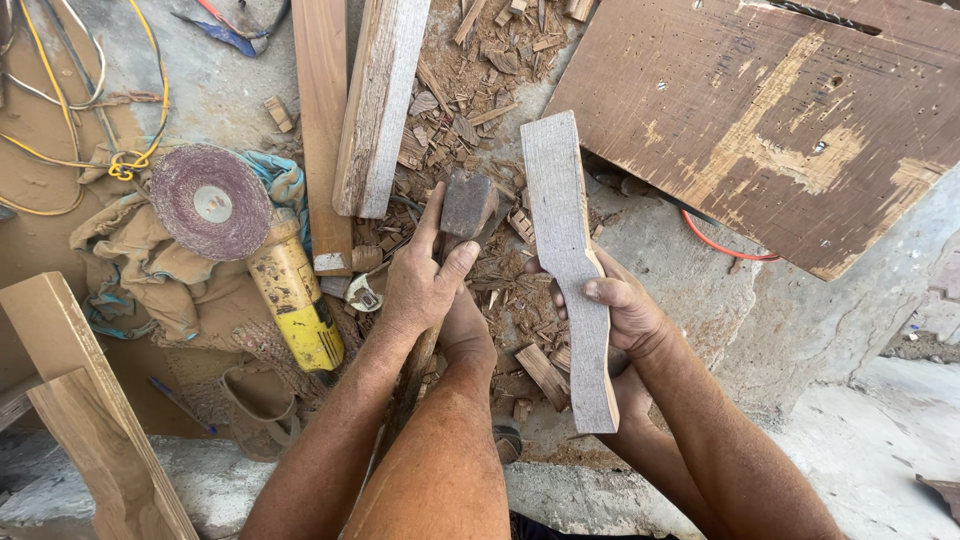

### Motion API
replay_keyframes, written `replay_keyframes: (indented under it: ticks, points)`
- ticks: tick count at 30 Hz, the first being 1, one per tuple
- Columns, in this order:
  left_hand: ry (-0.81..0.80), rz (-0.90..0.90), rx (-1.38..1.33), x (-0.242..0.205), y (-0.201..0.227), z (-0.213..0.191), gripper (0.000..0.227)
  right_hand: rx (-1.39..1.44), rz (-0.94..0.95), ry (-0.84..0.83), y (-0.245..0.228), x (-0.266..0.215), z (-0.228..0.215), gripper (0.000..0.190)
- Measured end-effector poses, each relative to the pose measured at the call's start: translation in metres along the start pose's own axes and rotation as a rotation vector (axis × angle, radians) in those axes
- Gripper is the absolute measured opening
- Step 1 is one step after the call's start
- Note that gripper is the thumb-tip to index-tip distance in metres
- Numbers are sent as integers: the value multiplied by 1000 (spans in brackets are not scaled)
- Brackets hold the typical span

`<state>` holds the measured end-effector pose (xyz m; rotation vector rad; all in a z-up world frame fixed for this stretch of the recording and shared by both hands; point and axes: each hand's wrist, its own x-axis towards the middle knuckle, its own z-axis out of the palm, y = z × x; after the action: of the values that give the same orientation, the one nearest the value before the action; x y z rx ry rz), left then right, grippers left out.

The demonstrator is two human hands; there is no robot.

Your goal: The person uses an angle grinder to smooth and shape a piece of wood, then switches to a hammer to chip away at the wood's surface. The person alternates between grinding and hammering to refine the wood's shape.

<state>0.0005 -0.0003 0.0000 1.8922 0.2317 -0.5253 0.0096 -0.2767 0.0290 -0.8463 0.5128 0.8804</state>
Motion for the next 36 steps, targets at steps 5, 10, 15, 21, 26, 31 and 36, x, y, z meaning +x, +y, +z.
replay_keyframes:
  ticks: [5,10,15,21,26,31,36]
  points:
    - [-1,-18,-13,0,2,0,84,12,-9,-25,1,-2,0,110]
    - [-7,0,-14,1,8,-3,84,-319,29,154,0,10,-2,110]
    - [-53,-157,-72,1,10,-3,87,-1302,-119,457,-3,32,0,108]
    - [64,189,12,-1,1,-2,81,-1659,-302,533,0,52,5,103]
    - [2,7,-63,-1,3,-2,84,-1672,-289,426,-1,77,5,108]
    - [-42,-92,-184,2,18,-5,86,-1694,-310,331,-5,83,5,115]
    - [-54,-85,-277,9,34,-8,83,-1664,-207,277,-16,74,-6,119]
